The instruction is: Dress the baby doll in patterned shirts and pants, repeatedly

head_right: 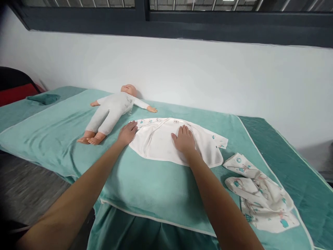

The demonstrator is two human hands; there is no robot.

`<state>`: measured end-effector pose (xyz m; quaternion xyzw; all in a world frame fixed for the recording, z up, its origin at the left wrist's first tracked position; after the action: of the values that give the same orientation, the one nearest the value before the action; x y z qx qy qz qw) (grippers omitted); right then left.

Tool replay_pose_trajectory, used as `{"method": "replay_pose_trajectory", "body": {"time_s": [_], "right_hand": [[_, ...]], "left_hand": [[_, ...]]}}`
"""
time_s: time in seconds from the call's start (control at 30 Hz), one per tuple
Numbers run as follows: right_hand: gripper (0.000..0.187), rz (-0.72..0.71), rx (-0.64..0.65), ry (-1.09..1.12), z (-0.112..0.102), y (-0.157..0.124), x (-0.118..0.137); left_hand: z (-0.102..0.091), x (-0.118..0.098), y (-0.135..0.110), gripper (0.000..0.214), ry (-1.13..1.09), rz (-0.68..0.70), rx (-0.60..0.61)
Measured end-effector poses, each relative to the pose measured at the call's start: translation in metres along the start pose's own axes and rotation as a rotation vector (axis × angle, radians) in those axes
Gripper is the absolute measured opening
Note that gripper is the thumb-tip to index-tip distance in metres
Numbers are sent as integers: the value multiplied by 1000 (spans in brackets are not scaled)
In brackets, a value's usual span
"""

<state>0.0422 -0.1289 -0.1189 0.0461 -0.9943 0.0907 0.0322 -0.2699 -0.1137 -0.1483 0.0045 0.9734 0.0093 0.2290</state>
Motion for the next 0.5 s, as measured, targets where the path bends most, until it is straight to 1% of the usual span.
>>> {"method": "replay_pose_trajectory", "body": {"time_s": [0.13,0.23,0.3,0.37,0.43,0.47,0.5], "right_hand": [[75,71,-11,15,-9,12,4],[72,62,-27,-2,-21,15,15],[69,-18,-76,10,-34,22,33],[63,-129,-108,113,-50,39,61],[58,-204,-67,274,-63,68,95],[57,-226,-42,320,-68,86,113],[56,-242,-26,349,-72,107,130]], "left_hand": [[-4,-2,-8,50,-23,20,8],[-18,-2,-14,45,-61,73,45],[-38,2,-15,42,-97,104,41],[-65,10,-12,46,-133,105,-18],[-93,25,-5,49,-156,99,-126],[-107,34,0,49,-160,95,-188],[-118,44,6,50,-159,72,-224]]}}
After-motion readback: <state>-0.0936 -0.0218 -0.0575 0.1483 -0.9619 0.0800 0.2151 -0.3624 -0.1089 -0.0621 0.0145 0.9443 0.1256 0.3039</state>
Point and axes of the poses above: each hand's wrist, its own y-axis towards the middle knuckle, its own z-axis out of the palm, x = y × z, the point moved 1 cm from there along y, towards the middle knuckle, and after that the axes turned 11 degrees about x, right-handed, at the moved point
